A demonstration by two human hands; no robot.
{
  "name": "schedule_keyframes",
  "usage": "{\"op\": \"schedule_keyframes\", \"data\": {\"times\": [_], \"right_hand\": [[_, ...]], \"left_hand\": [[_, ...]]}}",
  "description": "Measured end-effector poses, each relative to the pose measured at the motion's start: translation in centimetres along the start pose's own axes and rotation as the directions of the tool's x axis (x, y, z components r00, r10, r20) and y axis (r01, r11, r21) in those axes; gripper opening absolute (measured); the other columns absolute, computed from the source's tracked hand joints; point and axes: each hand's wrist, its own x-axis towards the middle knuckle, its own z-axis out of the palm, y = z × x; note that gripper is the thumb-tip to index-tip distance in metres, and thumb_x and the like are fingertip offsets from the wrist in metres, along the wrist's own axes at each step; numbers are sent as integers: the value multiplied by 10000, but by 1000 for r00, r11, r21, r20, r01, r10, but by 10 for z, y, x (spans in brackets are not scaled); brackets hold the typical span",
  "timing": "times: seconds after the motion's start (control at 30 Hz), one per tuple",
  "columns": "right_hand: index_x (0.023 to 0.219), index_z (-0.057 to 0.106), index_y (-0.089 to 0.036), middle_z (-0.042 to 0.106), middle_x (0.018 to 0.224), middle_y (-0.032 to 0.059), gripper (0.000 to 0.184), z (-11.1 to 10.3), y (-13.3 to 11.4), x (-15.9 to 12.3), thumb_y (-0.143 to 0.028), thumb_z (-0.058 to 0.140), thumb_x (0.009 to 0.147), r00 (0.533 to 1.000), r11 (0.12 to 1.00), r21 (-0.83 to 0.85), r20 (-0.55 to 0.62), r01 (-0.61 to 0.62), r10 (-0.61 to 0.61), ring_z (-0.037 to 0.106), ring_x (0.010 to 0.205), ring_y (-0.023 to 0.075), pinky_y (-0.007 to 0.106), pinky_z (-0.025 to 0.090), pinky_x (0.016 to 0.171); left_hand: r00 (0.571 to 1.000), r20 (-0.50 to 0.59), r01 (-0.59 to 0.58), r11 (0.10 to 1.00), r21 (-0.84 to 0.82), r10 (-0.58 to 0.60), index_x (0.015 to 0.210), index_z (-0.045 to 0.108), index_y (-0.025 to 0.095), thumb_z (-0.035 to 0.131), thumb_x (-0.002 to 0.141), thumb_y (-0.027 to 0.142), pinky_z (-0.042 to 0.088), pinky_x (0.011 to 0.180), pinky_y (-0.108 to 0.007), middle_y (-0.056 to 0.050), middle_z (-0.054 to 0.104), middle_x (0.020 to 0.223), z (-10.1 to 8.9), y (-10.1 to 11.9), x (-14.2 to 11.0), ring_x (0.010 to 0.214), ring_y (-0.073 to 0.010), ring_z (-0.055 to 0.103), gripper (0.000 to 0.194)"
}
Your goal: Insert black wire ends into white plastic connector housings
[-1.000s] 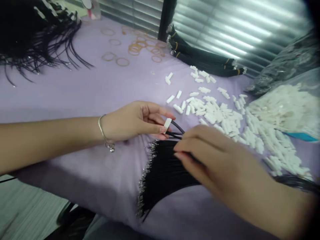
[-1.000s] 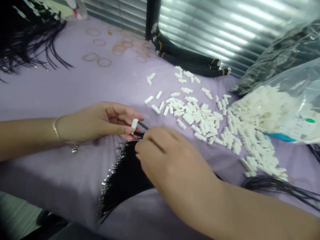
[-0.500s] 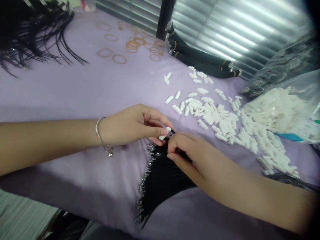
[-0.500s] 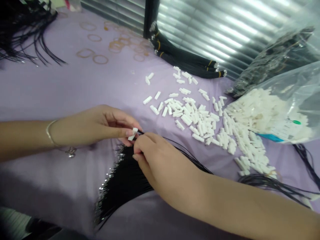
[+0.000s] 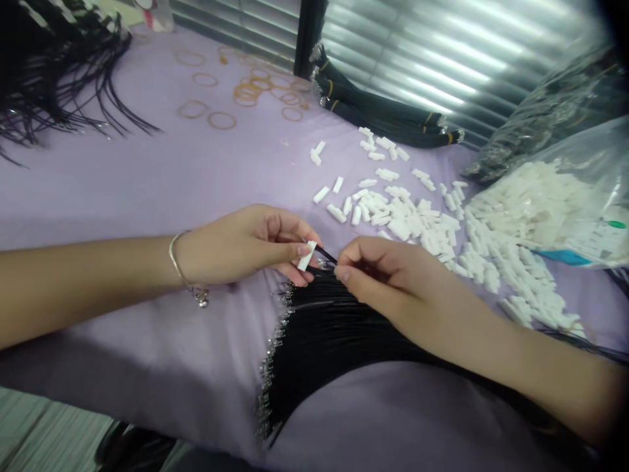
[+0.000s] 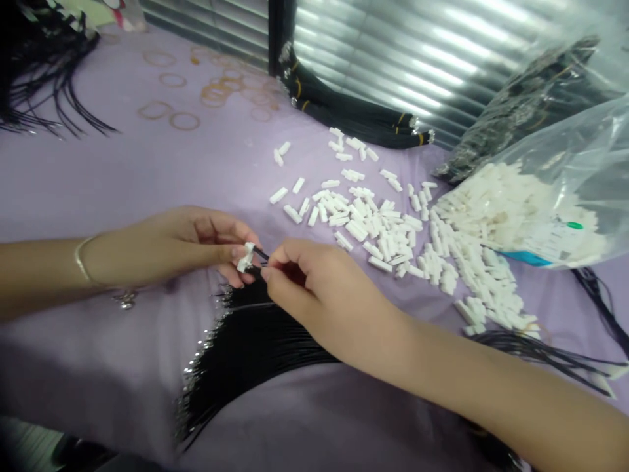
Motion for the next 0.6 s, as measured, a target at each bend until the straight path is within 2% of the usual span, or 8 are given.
{"op": "schedule_keyframes", "data": {"times": [0.1, 0.23, 0.4, 0.6], "right_hand": [[727, 577, -200, 454, 513, -80, 170, -1, 3, 4, -244, 500, 872, 997, 998, -69, -74, -15, 10, 393, 452, 64, 210, 304, 457], [687, 584, -206, 483, 491, -81, 189, 1, 8, 8, -232, 509, 859, 996, 991, -133, -90, -1, -11, 397, 426, 58, 214, 309, 457], [657, 601, -214, 519, 482, -77, 195, 3, 11, 10, -231, 526, 836, 995, 995, -101, -91, 26, -35, 420, 412, 54, 212, 300, 427], [614, 599, -210, 515, 468, -65, 183, 7, 13, 11, -210, 542, 789, 992, 996, -83, -123, 24, -34, 399, 395, 57, 217, 254, 377]], "left_hand": [[1000, 1, 23, 999, -42, -23, 843, 662, 122, 539, 874, 69, 595, 656, -185, -17, 708, 781, 2, 1, -1, 718, -123, 704, 137], [997, -9, 81, 992, -96, -82, 833, 659, 129, 531, 886, 70, 588, 631, -166, -10, 712, 770, 5, 3, -3, 711, -121, 710, 150], [991, -11, 127, 984, -122, -130, 827, 669, 143, 549, 879, 60, 595, 645, -159, 8, 726, 768, 6, 4, -3, 700, -112, 715, 155], [991, -16, 127, 986, -104, -129, 840, 700, 165, 625, 852, 107, 599, 636, -140, 4, 742, 772, 5, 4, -3, 691, -122, 719, 96]]}}
